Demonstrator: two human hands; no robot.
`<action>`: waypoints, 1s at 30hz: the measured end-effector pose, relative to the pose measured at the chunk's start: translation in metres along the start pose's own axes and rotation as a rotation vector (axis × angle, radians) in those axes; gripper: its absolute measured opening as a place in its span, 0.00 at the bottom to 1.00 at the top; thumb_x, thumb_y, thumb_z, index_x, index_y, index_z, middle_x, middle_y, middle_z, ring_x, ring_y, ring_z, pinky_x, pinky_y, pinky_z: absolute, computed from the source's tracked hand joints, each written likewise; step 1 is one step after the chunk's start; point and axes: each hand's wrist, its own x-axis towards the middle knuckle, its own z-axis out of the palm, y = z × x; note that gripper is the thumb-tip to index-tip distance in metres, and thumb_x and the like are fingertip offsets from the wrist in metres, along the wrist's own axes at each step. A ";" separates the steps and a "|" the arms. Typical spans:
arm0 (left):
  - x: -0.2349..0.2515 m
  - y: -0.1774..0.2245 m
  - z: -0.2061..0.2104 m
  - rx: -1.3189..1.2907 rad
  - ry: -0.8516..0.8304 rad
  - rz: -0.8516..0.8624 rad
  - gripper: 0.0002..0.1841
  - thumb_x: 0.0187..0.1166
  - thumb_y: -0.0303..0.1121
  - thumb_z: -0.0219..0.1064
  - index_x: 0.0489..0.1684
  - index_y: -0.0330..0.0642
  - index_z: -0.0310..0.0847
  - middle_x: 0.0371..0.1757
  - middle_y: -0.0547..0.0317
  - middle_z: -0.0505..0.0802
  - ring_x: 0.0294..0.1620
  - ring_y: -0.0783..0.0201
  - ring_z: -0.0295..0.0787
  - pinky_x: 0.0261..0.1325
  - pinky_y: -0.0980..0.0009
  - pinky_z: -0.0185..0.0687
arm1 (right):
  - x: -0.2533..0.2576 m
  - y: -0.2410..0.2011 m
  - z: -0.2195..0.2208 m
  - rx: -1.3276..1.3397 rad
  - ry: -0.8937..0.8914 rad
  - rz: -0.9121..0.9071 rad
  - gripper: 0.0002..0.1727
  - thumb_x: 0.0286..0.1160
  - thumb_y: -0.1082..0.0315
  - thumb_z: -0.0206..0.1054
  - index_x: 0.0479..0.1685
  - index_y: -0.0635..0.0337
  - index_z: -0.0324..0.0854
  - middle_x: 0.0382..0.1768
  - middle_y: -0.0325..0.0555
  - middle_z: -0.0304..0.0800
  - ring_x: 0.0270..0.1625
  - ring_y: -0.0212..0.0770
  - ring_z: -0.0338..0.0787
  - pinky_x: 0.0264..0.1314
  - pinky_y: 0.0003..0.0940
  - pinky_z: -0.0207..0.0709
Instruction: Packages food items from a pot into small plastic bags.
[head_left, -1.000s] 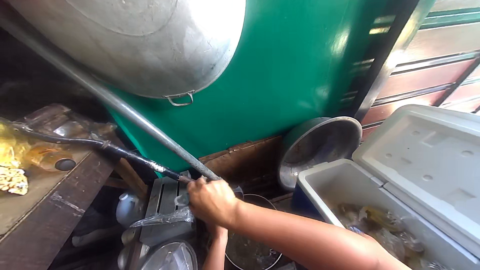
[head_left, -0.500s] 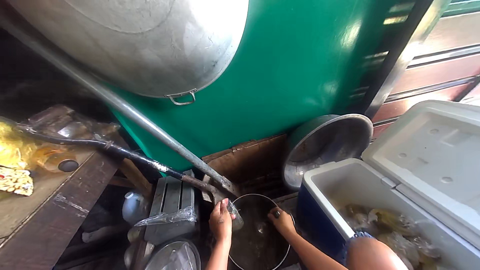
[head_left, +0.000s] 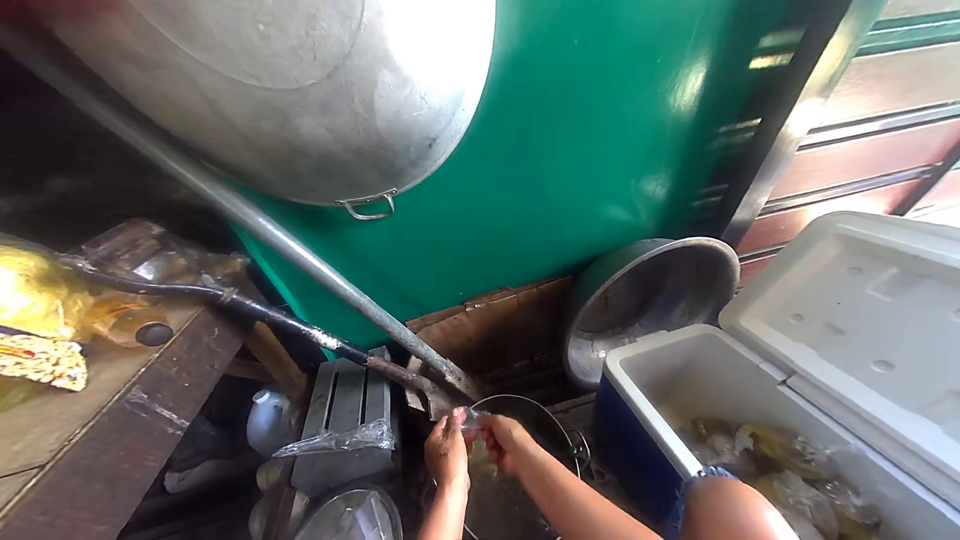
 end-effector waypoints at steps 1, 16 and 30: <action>-0.001 0.005 -0.004 -0.054 -0.028 -0.060 0.13 0.86 0.32 0.67 0.56 0.30 0.86 0.50 0.42 0.92 0.40 0.56 0.90 0.44 0.60 0.87 | 0.000 -0.008 -0.002 -0.066 0.007 -0.066 0.10 0.84 0.66 0.63 0.32 0.56 0.78 0.18 0.33 0.71 0.13 0.26 0.64 0.14 0.21 0.58; -0.012 0.049 0.014 0.945 -0.240 0.229 0.17 0.90 0.33 0.54 0.62 0.38 0.89 0.57 0.44 0.94 0.65 0.49 0.90 0.74 0.52 0.77 | -0.019 -0.077 -0.087 -1.268 0.059 -0.562 0.21 0.79 0.52 0.60 0.25 0.58 0.83 0.27 0.47 0.84 0.36 0.47 0.84 0.42 0.55 0.72; -0.013 0.045 0.003 0.352 -0.269 0.612 0.09 0.79 0.33 0.70 0.44 0.39 0.93 0.33 0.63 0.96 0.32 0.74 0.93 0.41 0.74 0.91 | -0.022 -0.058 -0.046 -1.153 -0.166 -1.134 0.13 0.74 0.66 0.71 0.47 0.68 0.89 0.44 0.58 0.92 0.49 0.52 0.93 0.59 0.47 0.84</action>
